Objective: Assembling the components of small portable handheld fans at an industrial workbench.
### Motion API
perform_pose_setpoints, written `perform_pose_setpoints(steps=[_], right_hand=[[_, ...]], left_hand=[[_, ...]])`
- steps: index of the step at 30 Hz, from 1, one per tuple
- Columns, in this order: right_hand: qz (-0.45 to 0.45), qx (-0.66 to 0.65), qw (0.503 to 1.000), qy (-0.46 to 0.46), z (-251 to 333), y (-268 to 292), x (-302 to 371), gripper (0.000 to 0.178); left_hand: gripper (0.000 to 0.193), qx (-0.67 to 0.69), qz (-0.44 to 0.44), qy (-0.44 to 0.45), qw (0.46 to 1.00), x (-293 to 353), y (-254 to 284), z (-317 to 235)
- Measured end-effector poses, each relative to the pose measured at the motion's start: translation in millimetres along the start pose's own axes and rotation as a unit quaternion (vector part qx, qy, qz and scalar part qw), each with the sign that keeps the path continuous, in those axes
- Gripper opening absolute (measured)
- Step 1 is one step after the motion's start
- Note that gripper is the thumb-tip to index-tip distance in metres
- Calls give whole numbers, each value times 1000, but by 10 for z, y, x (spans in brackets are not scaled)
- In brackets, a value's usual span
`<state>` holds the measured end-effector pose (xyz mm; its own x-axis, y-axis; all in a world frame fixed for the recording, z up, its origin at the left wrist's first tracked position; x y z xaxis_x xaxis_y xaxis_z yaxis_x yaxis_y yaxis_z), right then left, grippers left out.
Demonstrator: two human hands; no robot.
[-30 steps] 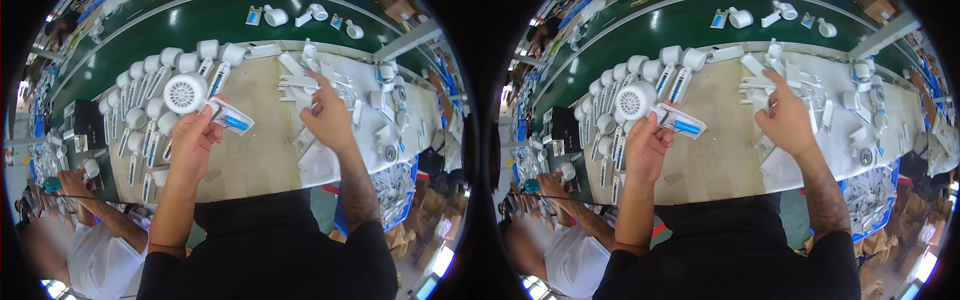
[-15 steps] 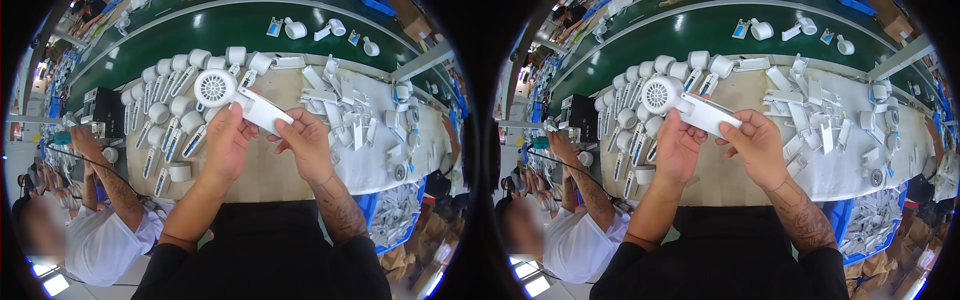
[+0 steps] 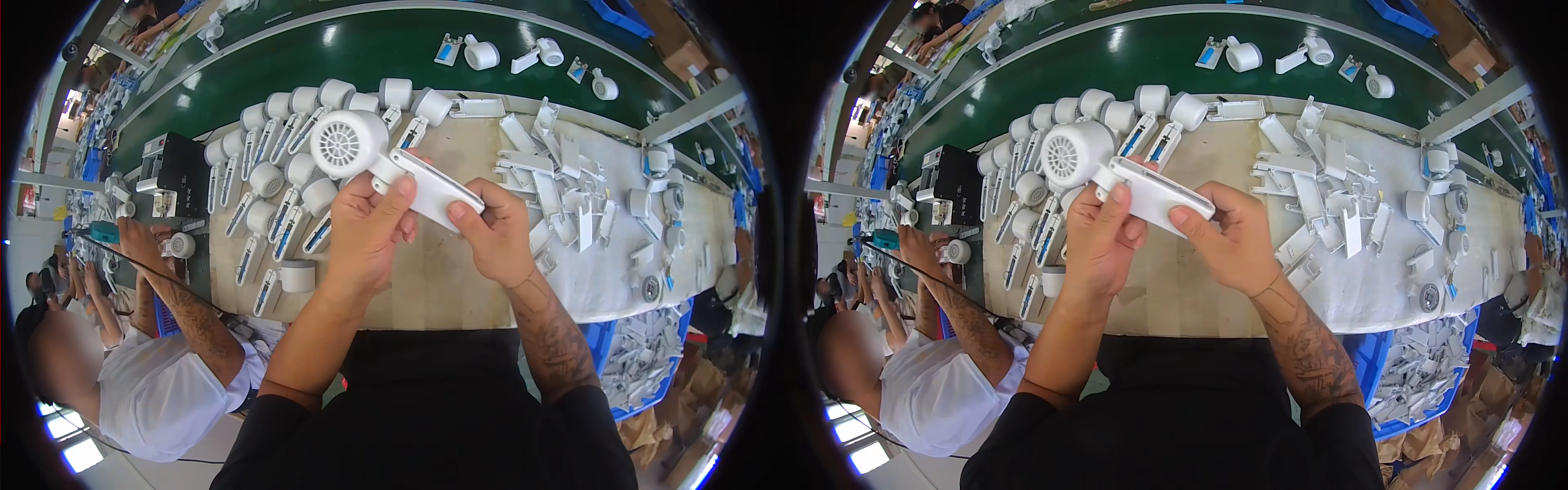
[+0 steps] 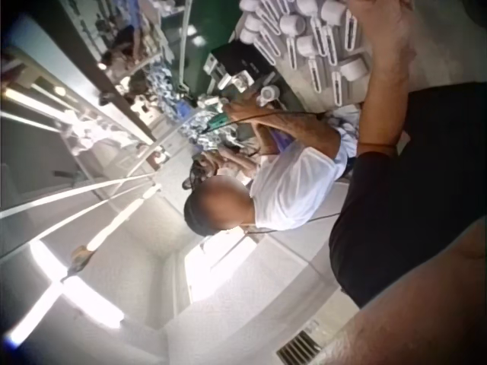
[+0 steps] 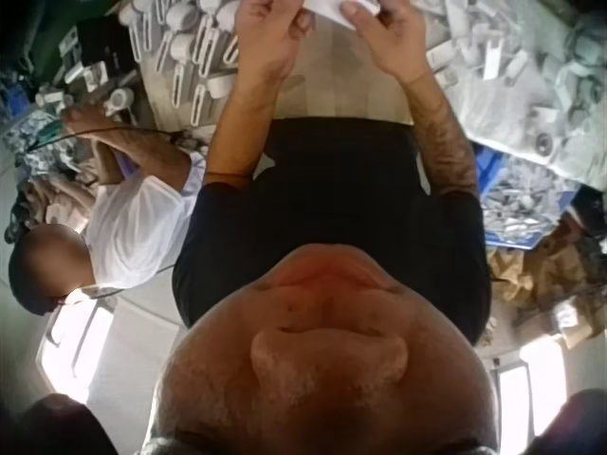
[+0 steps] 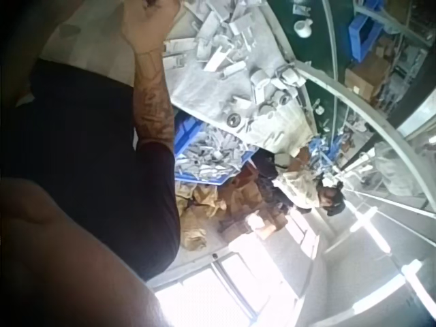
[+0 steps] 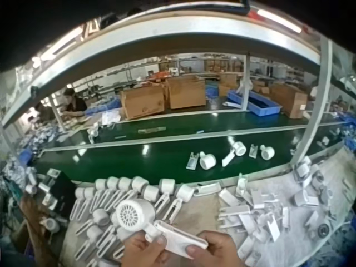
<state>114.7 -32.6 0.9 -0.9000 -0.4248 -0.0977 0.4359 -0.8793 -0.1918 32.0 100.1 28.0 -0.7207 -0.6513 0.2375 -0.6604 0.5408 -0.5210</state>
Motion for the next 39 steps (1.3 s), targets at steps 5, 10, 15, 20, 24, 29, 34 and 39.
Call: perform_pose_setpoints(steps=[5,10,15,20,24,29,34,39], right_hand=[[4,139,990,-17,-77,-40,106,32],[69,226,967,90,246,-132,189,28],[138,-238,959,71,1247,68,369,15],[400,-345,847,52,1714,-298,350,28],[402,-379,833,-13,1558,-291,309,26],[358,-396,844,-48,1505,-299,233,29],[323,-394,858,-70,1339,-395,68,27],[471,-357,806,-35,1087,-544,-443,23]], left_hand=[[16,-203,-87,-64,973,36,352,122],[23,-208,-85,-158,962,72,816,-46],[24,-443,-296,-320,783,98,1528,-992],[38,-666,-323,-292,606,63,2095,-1639],[38,-746,-312,-260,527,0,2265,-1705],[42,-772,-307,-235,504,-76,2678,-1633],[41,-787,-300,-146,518,-48,2933,-1369],[36,-763,-346,-135,529,-5,2922,-1219]])
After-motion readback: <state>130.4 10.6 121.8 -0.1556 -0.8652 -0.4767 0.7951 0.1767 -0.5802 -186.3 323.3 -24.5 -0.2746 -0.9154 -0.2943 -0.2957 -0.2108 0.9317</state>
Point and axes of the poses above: each hand's wrist, its own x-axis away from the middle knuckle, its own y-axis out of the back of the hand, z = x × y, the point moved 4 cm from there along -x, towards the middle knuckle, and after that the axes turned 14 degrees about -z, right-handed, at the moved point
